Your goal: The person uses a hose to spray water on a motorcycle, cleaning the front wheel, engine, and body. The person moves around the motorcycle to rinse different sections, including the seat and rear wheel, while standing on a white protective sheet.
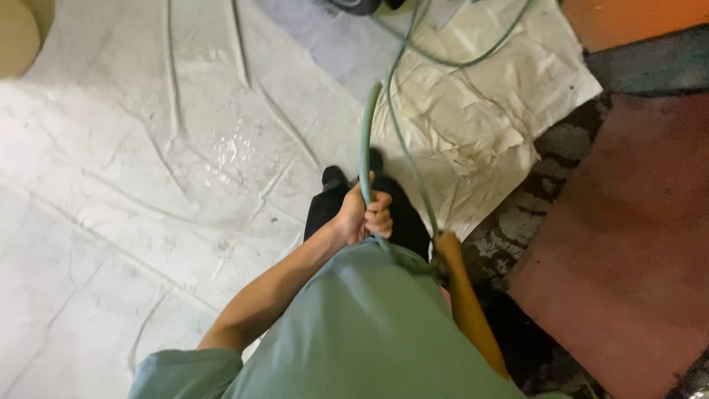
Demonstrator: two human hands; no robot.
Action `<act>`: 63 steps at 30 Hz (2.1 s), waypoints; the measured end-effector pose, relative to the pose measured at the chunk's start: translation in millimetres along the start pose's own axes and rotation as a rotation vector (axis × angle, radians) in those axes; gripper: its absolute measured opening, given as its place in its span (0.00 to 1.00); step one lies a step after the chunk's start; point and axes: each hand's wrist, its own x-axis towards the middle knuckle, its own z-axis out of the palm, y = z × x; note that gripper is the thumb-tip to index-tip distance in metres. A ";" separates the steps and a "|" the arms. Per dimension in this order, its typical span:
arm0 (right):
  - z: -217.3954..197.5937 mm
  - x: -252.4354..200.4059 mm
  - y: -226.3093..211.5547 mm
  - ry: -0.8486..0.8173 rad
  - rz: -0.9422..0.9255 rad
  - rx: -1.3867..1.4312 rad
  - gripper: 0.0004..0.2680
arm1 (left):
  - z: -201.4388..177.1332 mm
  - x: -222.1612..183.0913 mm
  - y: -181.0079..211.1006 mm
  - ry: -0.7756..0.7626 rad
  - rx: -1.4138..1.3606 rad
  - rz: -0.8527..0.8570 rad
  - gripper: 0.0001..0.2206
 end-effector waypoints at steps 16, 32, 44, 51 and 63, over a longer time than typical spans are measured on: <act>159.8 -8.8 191.7 -0.369 0.034 -0.329 0.17 | -43.7 1.4 -172.5 0.007 0.130 -0.081 0.29; 213.1 13.9 -100.3 -0.502 -0.311 0.110 0.23 | 21.6 -190.0 -79.8 0.207 0.395 0.695 0.35; 143.0 -213.0 -407.9 -0.489 -0.802 0.598 0.15 | -133.2 -279.5 42.2 0.758 0.585 0.945 0.32; 129.4 -284.6 -556.4 -0.670 -0.849 1.004 0.20 | -188.5 -273.5 106.2 0.788 0.785 0.824 0.32; 125.4 -233.8 -766.6 -0.751 -0.736 1.110 0.14 | -221.1 -293.6 307.2 0.652 0.861 0.881 0.15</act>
